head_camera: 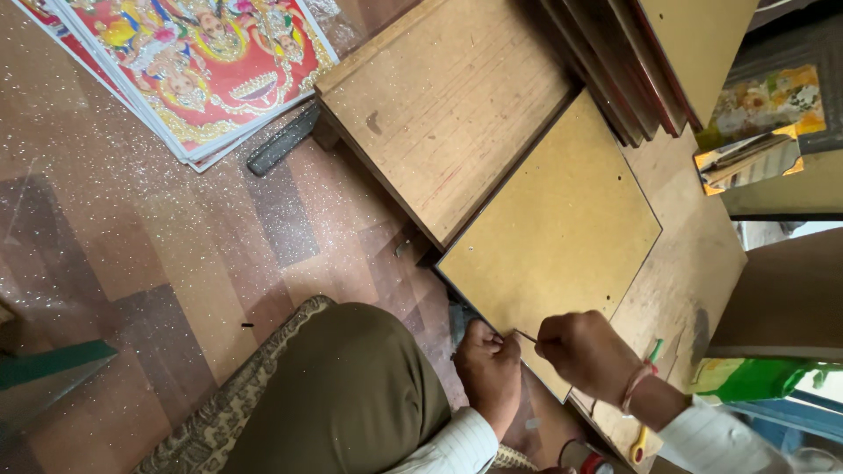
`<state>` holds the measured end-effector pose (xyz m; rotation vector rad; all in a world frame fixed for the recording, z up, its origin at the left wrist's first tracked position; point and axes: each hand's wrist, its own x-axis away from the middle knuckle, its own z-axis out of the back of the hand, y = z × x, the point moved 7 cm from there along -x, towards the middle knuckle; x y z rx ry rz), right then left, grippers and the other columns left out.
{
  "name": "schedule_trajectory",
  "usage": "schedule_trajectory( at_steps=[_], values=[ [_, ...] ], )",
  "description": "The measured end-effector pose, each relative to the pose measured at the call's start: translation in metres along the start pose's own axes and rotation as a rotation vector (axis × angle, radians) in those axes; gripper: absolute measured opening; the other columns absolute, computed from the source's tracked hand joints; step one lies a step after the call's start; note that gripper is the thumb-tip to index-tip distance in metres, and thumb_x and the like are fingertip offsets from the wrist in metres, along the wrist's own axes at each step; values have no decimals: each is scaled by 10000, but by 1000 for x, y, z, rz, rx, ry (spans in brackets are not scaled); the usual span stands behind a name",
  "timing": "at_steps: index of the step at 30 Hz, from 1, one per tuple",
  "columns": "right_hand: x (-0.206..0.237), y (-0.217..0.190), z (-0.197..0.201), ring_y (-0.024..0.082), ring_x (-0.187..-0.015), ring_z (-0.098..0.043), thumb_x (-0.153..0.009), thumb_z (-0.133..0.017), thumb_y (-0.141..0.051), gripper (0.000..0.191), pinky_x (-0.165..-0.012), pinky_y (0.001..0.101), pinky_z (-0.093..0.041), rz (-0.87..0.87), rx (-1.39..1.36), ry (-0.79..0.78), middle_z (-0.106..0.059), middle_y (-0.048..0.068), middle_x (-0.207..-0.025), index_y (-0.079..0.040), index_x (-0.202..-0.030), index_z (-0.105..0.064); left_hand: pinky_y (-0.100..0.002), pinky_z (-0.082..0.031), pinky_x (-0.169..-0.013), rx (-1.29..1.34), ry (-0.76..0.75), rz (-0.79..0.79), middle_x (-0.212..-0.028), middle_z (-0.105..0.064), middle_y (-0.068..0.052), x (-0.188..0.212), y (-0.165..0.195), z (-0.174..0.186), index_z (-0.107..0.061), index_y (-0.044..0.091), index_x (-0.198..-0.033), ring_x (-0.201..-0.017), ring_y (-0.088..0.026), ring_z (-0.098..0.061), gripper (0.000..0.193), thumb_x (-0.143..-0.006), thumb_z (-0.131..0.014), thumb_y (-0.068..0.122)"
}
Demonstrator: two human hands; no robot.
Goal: The person sits on the floor of a frame workshop and works on the back of a wooden picture frame, using a small hand tool to press and smooth the kraft paper backing along the frame edges, briefly trims excess paper with scissors, and continues smoothing the backing paper around the frame.
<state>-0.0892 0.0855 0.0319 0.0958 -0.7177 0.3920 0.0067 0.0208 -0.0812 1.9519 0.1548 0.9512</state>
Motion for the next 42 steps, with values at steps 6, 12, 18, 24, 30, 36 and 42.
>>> schedule_trajectory(
  at_steps=[6,12,18,24,30,36,42],
  values=[
    [4,39,-14,193,-390,-525,-825,-759,-92,158,-378,349,-392,-626,-816,-244,-635,127,-567,60,-786,-774,-323,-497,-602,34,-14,41,-644,-591,-84,0,0,0,-504,14,-735,-602,-164,-574,210,-782,-708,4],
    [8,38,-14,183,-400,-542,-824,-773,-113,197,-375,336,-393,-626,-831,-229,-653,108,-592,79,-784,-756,-313,-514,-637,139,-49,60,-692,-625,-68,-1,2,-2,-523,13,-765,-643,-152,-590,164,-796,-684,0],
    [6,12,1,214,-623,-742,-727,-817,-171,353,-603,333,-590,-117,-224,-68,-793,96,-794,-85,-1067,-787,-308,-523,-641,98,-43,47,-694,-646,-78,-1,3,-1,-550,6,-776,-649,-149,-618,169,-810,-713,31],
    [45,16,-1,252,-695,-775,-763,-795,-167,426,-695,343,-607,-234,-125,74,-807,86,-879,-148,-1187,-754,-317,-525,-627,94,-43,67,-696,-666,-71,0,7,1,-579,14,-802,-639,-166,-639,165,-849,-715,93],
    [77,33,-19,203,-651,-761,-845,-804,-209,279,-630,329,-612,-466,-435,285,-826,90,-836,-95,-1099,-785,-311,-517,-573,17,8,76,-671,-670,-67,-5,9,5,-622,17,-849,-584,-154,-632,219,-954,-675,201],
    [102,48,-41,137,-769,-724,-827,-785,-121,268,-665,300,-563,-509,-815,518,-824,106,-860,-40,-1083,-786,-298,-560,-506,75,-57,71,-661,-678,-64,-6,5,-2,-616,3,-821,-551,-132,-640,198,-881,-729,154],
    [114,36,-23,184,-774,-776,-816,-772,-137,238,-662,299,-592,-328,-535,678,-804,84,-923,-74,-1044,-784,-297,-606,-514,151,-142,204,-706,-684,-66,-3,-5,-8,-594,-9,-774,-582,-119,-659,234,-881,-732,147]
  ],
)
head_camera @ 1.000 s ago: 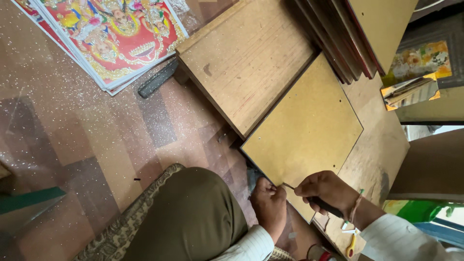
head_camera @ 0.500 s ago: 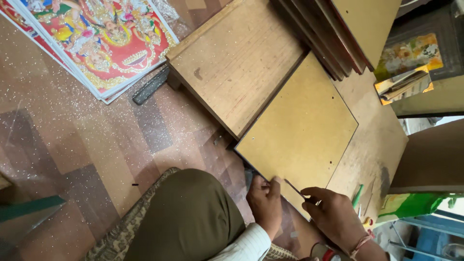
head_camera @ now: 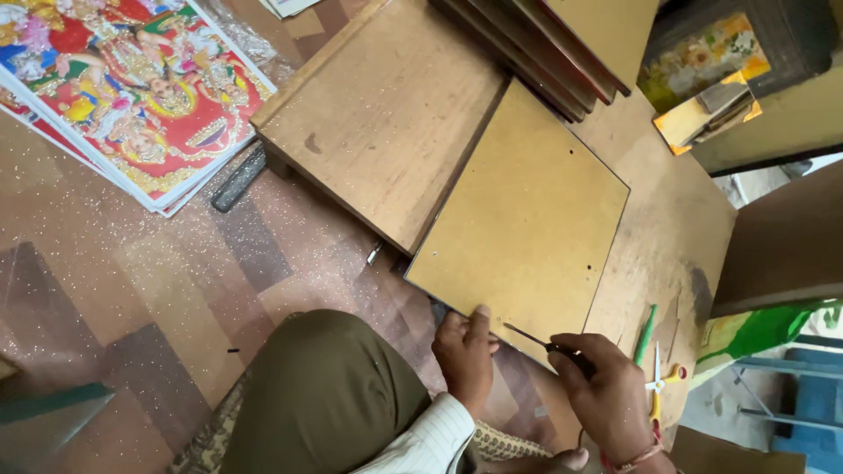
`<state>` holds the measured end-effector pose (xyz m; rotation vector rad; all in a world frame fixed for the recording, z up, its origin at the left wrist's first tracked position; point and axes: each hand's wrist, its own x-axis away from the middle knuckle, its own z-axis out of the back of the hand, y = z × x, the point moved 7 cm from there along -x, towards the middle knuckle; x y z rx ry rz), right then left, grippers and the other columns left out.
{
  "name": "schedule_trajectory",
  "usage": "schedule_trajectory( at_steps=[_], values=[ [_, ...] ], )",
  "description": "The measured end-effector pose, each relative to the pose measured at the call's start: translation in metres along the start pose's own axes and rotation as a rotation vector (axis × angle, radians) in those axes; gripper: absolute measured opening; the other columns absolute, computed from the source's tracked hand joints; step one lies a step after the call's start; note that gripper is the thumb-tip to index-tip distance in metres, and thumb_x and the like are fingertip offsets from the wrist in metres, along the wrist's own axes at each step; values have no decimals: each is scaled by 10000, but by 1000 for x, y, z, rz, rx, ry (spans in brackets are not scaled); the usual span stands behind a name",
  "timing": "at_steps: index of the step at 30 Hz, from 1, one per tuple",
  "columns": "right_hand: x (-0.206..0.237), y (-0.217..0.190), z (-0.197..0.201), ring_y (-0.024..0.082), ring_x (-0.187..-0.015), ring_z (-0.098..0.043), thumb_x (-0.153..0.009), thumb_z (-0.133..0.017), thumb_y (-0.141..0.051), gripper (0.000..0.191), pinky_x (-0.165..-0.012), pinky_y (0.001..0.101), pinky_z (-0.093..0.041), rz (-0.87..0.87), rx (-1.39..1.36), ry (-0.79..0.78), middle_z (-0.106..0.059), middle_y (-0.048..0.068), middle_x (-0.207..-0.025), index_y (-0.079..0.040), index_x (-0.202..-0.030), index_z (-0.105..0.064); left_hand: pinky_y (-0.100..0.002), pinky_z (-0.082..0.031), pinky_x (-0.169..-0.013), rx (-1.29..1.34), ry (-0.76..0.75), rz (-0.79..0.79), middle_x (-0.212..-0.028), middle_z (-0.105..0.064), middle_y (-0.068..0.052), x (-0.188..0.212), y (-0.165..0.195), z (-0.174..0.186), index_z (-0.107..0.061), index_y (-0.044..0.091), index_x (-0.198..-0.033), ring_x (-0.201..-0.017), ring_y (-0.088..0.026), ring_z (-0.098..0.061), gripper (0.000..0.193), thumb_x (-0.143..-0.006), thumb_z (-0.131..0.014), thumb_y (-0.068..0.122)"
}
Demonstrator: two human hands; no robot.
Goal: The person sits on the floor of a frame workshop and works on the back of a wooden picture frame, using a small hand tool to press and smooth the kraft paper backing along the frame edges, briefly trims excess paper with scissors, and continues smoothing the backing paper around the frame.
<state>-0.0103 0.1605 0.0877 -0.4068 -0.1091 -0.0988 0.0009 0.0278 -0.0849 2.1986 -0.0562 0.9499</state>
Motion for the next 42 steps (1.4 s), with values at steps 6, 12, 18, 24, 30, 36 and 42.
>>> schedule_trajectory(
  at_steps=[6,12,18,24,30,36,42],
  values=[
    [-7,-32,-5,301,-714,-721,-820,-744,-157,191,-636,377,-571,304,240,-88,-737,102,-833,-113,-1000,-786,-291,-577,-582,-11,-57,-77,-761,-689,-76,3,-2,-2,-569,-23,-840,-641,-120,-653,159,-841,-716,37],
    [-19,-37,-5,293,-675,-712,-831,-736,-172,184,-607,383,-566,332,265,-166,-721,96,-819,-101,-995,-778,-267,-561,-695,-31,-73,-109,-852,-718,-71,6,-6,-2,-586,-1,-918,-752,-105,-683,131,-826,-678,-17],
    [-22,-32,-10,280,-709,-736,-834,-732,-176,191,-628,371,-582,314,244,-214,-750,92,-859,-106,-1003,-786,-273,-581,-711,-72,-62,-118,-855,-731,-87,4,-15,-1,-576,-12,-909,-764,-123,-710,160,-830,-716,-19],
    [-27,-28,-13,276,-723,-745,-831,-731,-171,185,-632,371,-584,291,248,-238,-754,93,-857,-105,-993,-793,-283,-579,-711,-104,-56,-110,-857,-722,-91,7,-17,-1,-583,-2,-920,-758,-141,-707,184,-834,-746,3],
    [-25,-34,-13,280,-719,-737,-827,-735,-159,197,-627,374,-586,359,303,-243,-746,83,-882,-111,-1013,-778,-284,-580,-734,-104,-73,-67,-877,-708,-81,10,-12,-2,-575,14,-923,-783,-142,-697,186,-845,-744,7],
    [-24,-41,-13,296,-740,-729,-808,-738,-120,214,-631,383,-584,446,323,-221,-745,81,-906,-110,-1018,-771,-290,-576,-718,-107,-63,-40,-861,-695,-76,9,-14,-2,-568,19,-911,-769,-139,-693,189,-850,-747,12],
    [-23,-46,-13,294,-761,-726,-798,-748,-118,236,-637,380,-582,539,322,-218,-740,84,-922,-99,-1033,-761,-283,-581,-715,-91,-54,-98,-854,-702,-72,9,-17,-2,-566,20,-907,-762,-135,-697,197,-844,-750,-6]
  ],
)
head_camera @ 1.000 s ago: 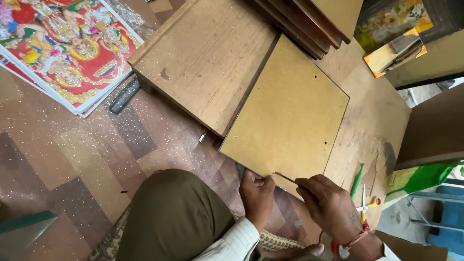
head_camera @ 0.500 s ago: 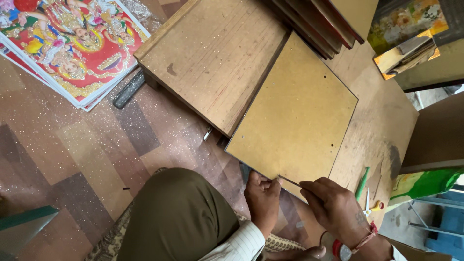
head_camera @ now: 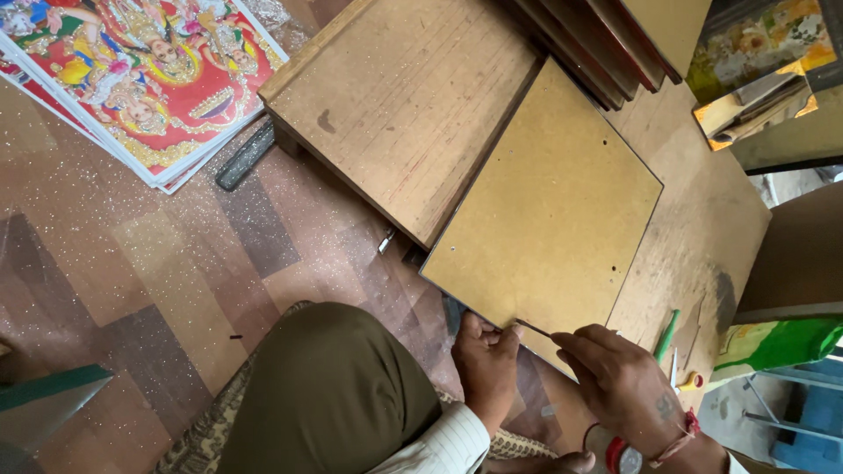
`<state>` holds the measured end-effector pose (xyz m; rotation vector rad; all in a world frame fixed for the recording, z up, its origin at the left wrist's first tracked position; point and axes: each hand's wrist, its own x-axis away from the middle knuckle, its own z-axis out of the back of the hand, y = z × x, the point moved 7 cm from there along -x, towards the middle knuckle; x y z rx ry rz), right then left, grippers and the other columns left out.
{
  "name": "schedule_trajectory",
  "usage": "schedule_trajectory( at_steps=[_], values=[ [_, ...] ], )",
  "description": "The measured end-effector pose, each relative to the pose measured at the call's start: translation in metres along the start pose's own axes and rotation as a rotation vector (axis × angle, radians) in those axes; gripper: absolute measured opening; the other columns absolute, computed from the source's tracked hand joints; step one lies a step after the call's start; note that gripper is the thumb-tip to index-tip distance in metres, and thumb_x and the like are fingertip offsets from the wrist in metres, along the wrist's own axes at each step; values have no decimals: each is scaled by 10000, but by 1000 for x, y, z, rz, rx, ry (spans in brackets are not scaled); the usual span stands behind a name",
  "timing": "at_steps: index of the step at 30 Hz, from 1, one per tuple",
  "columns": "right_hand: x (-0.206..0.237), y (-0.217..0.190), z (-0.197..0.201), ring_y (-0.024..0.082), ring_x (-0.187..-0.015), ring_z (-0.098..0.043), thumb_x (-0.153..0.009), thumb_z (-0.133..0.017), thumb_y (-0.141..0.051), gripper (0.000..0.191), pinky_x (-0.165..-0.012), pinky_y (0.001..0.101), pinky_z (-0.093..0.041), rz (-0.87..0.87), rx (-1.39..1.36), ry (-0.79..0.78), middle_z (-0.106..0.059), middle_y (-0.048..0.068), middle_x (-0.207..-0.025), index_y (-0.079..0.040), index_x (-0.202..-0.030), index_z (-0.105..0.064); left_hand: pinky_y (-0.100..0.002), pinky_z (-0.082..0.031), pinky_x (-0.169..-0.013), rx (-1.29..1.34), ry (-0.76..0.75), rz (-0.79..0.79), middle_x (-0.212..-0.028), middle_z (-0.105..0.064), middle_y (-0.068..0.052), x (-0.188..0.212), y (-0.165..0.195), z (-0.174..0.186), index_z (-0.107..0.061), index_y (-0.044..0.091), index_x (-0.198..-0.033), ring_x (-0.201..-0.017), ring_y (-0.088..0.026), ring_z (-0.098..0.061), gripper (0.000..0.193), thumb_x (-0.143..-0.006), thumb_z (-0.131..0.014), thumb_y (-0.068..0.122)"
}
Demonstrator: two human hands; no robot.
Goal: The person sits on the floor of a frame workshop and works on the back of a wooden picture frame, using a small hand tool to press and smooth the kraft paper backing along the frame edges, briefly trims excess paper with scissors, and continues smoothing the backing paper around the frame.
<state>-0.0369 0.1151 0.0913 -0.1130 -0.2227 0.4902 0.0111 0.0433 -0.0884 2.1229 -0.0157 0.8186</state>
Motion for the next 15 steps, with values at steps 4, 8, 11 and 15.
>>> schedule_trajectory(
  at_steps=[4,8,11,15],
  values=[
    [1,-7,3,278,-772,-731,-787,-744,-110,259,-646,365,-588,49,-22,28,-738,78,-939,-108,-1045,-761,-280,-574,-708,15,9,-22,-854,-706,-76,-1,-1,-1,-565,24,-919,-757,-137,-697,208,-838,-751,-19],
    [2,-9,2,287,-758,-726,-795,-738,-137,244,-634,379,-580,-1,14,14,-741,76,-918,-114,-1036,-764,-278,-570,-708,10,0,-17,-862,-711,-75,0,-3,-1,-568,23,-939,-758,-140,-696,216,-827,-745,-29],
    [2,-2,1,292,-720,-729,-820,-731,-177,223,-601,390,-570,-112,56,-31,-748,75,-868,-130,-1034,-774,-281,-574,-681,-4,14,14,-845,-710,-84,-1,-5,-1,-559,10,-905,-735,-145,-704,226,-819,-766,-20],
    [3,7,0,305,-700,-731,-833,-716,-198,209,-593,393,-571,-228,19,-71,-753,92,-842,-127,-1018,-779,-278,-582,-695,41,8,-5,-860,-711,-82,0,-2,-3,-561,15,-920,-746,-143,-709,213,-829,-751,-13]
  ],
)
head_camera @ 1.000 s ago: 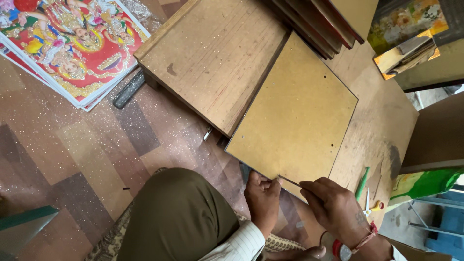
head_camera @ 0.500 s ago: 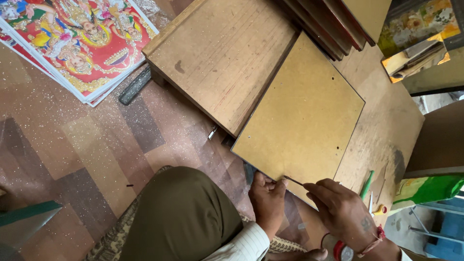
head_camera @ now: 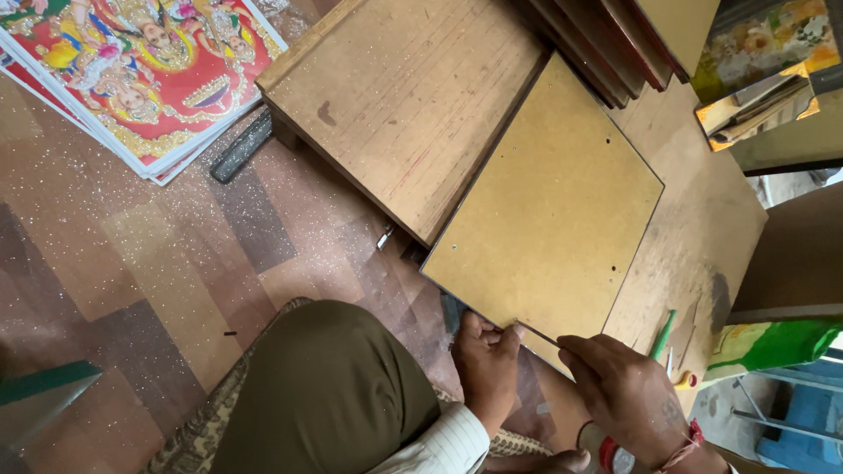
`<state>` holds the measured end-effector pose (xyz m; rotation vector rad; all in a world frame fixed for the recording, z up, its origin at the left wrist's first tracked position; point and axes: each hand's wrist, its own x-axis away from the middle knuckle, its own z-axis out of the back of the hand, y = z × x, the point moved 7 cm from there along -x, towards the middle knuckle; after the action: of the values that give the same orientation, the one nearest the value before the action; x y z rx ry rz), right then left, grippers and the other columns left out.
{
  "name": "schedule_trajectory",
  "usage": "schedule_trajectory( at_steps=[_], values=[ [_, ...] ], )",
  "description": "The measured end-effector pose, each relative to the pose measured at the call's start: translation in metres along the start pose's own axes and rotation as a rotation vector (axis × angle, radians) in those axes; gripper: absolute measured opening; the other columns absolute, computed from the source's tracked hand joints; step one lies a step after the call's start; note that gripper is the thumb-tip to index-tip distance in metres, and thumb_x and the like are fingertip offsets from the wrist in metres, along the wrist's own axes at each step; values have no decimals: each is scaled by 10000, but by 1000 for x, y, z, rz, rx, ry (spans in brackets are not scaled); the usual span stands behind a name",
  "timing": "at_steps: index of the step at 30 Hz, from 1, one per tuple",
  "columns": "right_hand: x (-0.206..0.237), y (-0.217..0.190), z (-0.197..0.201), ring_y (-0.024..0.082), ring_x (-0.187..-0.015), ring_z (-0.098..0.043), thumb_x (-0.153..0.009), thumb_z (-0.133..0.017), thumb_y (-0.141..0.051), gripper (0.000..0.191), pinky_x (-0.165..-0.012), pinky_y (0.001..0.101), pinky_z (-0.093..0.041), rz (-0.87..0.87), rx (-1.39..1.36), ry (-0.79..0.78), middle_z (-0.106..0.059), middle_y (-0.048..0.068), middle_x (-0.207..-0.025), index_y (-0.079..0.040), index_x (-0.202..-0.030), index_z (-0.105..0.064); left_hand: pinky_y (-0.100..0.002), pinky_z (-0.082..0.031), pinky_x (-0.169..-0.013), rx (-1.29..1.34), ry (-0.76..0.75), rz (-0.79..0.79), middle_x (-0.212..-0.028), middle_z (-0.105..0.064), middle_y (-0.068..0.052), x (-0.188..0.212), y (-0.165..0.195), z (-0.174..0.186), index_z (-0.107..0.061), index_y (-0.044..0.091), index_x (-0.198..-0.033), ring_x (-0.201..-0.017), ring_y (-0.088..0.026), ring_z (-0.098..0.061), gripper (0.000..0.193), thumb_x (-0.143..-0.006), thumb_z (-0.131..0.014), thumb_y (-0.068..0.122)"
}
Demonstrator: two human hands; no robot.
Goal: The person sits on the floor of a frame workshop and works on the back of a wooden picture frame, using a small hand tool to press and smooth the kraft paper backing along the frame edges, briefly trims excess paper with scissors, and continues smoothing the backing paper around the frame.
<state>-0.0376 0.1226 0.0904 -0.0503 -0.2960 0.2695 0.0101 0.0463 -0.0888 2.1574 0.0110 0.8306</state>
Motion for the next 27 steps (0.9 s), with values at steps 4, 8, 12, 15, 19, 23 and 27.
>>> schedule_trajectory(
  at_steps=[4,8,12,15,19,23,27],
  values=[
    [-1,6,-3,296,-702,-741,-832,-717,-197,192,-607,390,-579,-50,-33,-30,-754,102,-817,-114,-992,-783,-282,-579,-707,-25,-2,17,-854,-711,-81,2,2,0,-567,16,-912,-754,-141,-707,204,-839,-758,3],
    [-5,3,-3,306,-711,-733,-830,-708,-188,201,-627,394,-575,-17,-28,-53,-752,108,-809,-119,-1001,-788,-288,-572,-703,-40,-1,48,-836,-694,-74,3,0,0,-561,20,-906,-745,-139,-699,207,-843,-757,10],
    [-11,-2,-3,316,-707,-723,-833,-700,-197,229,-633,405,-572,-3,17,-101,-739,109,-789,-140,-1034,-793,-290,-571,-694,-28,14,25,-833,-676,-71,2,-1,0,-546,11,-890,-738,-137,-684,237,-831,-775,0],
    [-14,-6,0,321,-689,-712,-825,-699,-197,240,-609,418,-562,27,53,-126,-727,102,-773,-145,-1042,-787,-290,-570,-688,-33,15,31,-827,-676,-73,0,-3,0,-547,9,-885,-729,-137,-683,234,-832,-774,-3],
    [-17,-25,1,309,-662,-701,-797,-699,-193,282,-556,431,-539,303,185,-139,-700,93,-797,-112,-1062,-753,-288,-575,-687,-37,18,29,-825,-684,-72,1,-4,0,-560,10,-882,-726,-138,-688,206,-840,-761,-4],
    [-22,-24,-2,315,-639,-692,-799,-716,-213,242,-545,438,-535,304,218,-142,-699,91,-773,-124,-1020,-756,-291,-581,-676,-38,54,44,-819,-708,-67,1,-3,1,-578,15,-888,-723,-142,-709,181,-836,-751,1],
    [-26,-9,-5,306,-645,-689,-830,-711,-216,172,-577,422,-548,172,108,-129,-734,100,-782,-118,-955,-779,-292,-584,-706,-17,39,12,-848,-735,-77,2,2,1,-599,7,-921,-750,-147,-723,157,-843,-735,-10]
  ],
)
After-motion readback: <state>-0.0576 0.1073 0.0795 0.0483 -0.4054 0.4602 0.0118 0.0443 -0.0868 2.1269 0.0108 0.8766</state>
